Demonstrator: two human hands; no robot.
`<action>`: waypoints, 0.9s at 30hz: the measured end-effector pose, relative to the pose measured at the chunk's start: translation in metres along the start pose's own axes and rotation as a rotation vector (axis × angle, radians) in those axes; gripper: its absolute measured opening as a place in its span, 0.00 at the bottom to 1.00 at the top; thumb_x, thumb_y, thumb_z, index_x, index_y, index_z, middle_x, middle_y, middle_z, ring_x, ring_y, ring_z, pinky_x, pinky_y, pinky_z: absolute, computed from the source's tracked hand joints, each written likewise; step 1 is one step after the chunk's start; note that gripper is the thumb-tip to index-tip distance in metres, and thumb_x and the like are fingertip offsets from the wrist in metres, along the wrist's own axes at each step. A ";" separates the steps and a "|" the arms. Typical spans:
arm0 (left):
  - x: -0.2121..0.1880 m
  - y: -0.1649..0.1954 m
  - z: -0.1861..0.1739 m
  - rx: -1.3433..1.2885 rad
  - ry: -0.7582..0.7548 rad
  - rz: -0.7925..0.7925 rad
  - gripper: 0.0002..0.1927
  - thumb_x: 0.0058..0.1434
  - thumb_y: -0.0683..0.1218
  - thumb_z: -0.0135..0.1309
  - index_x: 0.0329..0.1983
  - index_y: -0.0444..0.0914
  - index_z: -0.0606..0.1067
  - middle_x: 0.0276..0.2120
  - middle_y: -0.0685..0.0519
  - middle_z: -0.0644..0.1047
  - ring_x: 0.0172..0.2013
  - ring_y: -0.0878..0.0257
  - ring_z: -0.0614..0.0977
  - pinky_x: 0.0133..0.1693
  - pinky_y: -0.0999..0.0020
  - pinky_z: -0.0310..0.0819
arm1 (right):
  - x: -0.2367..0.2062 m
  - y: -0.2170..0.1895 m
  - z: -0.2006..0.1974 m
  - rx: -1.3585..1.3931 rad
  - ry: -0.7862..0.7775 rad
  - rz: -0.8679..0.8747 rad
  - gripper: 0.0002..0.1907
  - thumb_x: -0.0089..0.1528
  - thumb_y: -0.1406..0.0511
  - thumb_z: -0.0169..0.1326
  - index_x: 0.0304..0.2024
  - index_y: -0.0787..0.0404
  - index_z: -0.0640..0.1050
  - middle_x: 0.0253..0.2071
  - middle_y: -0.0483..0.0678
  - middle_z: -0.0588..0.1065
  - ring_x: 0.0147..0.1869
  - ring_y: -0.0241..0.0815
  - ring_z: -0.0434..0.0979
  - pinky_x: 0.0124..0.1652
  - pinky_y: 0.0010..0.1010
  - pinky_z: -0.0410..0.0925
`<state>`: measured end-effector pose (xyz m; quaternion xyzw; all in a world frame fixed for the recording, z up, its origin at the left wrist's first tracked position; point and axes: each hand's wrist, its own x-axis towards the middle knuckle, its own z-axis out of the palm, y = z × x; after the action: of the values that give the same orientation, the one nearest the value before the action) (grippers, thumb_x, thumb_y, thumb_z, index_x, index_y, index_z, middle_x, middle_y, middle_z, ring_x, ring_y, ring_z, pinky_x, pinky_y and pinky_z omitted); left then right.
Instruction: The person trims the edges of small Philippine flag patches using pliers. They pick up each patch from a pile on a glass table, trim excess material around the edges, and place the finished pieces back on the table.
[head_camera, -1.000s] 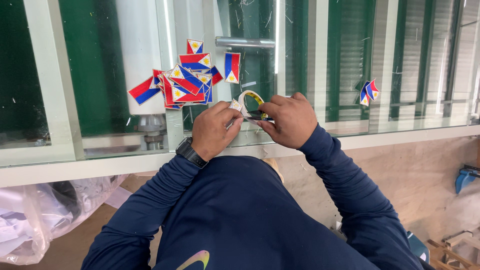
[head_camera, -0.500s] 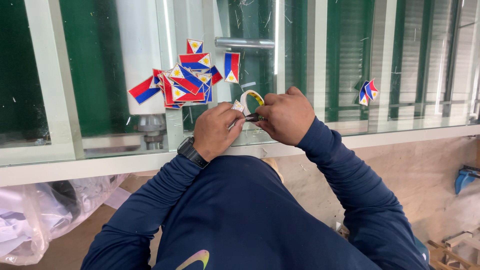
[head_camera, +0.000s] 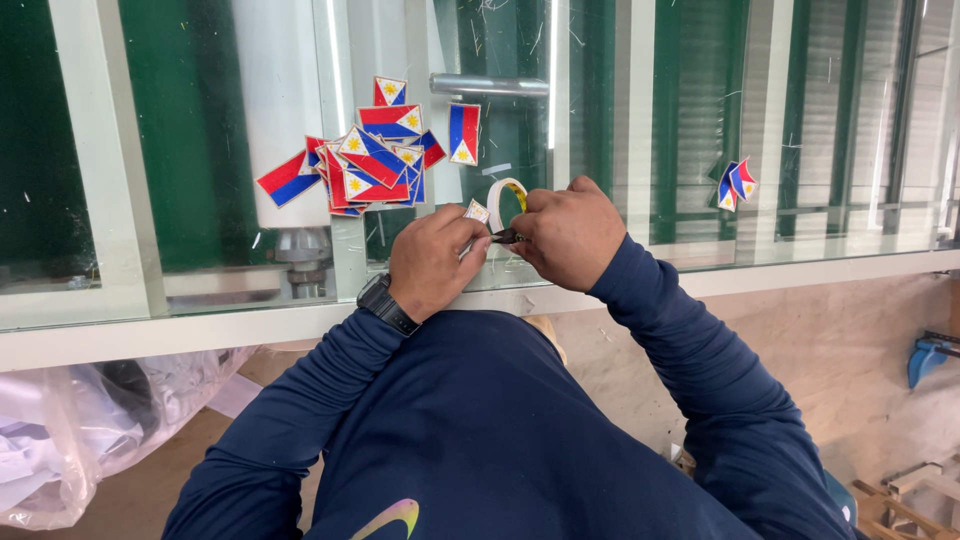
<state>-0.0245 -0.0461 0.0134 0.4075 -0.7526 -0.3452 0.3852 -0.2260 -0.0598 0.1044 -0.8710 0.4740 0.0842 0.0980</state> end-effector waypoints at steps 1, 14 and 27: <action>0.000 0.000 0.000 -0.003 0.000 0.000 0.03 0.60 0.44 0.60 0.34 0.41 0.78 0.32 0.52 0.73 0.33 0.52 0.78 0.36 0.56 0.71 | 0.000 0.000 0.000 0.002 -0.004 0.003 0.10 0.57 0.55 0.64 0.31 0.53 0.84 0.26 0.42 0.73 0.27 0.44 0.73 0.37 0.38 0.62; 0.002 -0.001 -0.001 -0.094 0.021 -0.138 0.03 0.61 0.43 0.60 0.37 0.39 0.80 0.35 0.52 0.78 0.36 0.53 0.81 0.37 0.61 0.74 | -0.003 0.011 0.003 0.181 0.018 0.002 0.12 0.57 0.56 0.64 0.36 0.56 0.84 0.27 0.45 0.74 0.29 0.47 0.75 0.38 0.40 0.64; 0.003 0.000 -0.004 -0.405 0.020 -0.301 0.06 0.63 0.43 0.61 0.38 0.35 0.78 0.36 0.52 0.78 0.39 0.61 0.80 0.44 0.68 0.73 | -0.008 0.002 0.034 0.864 0.359 0.194 0.13 0.58 0.67 0.64 0.43 0.66 0.81 0.36 0.49 0.79 0.36 0.34 0.78 0.37 0.26 0.71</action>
<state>-0.0228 -0.0497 0.0163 0.4327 -0.5951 -0.5383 0.4109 -0.2335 -0.0460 0.0731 -0.7029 0.5543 -0.2638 0.3593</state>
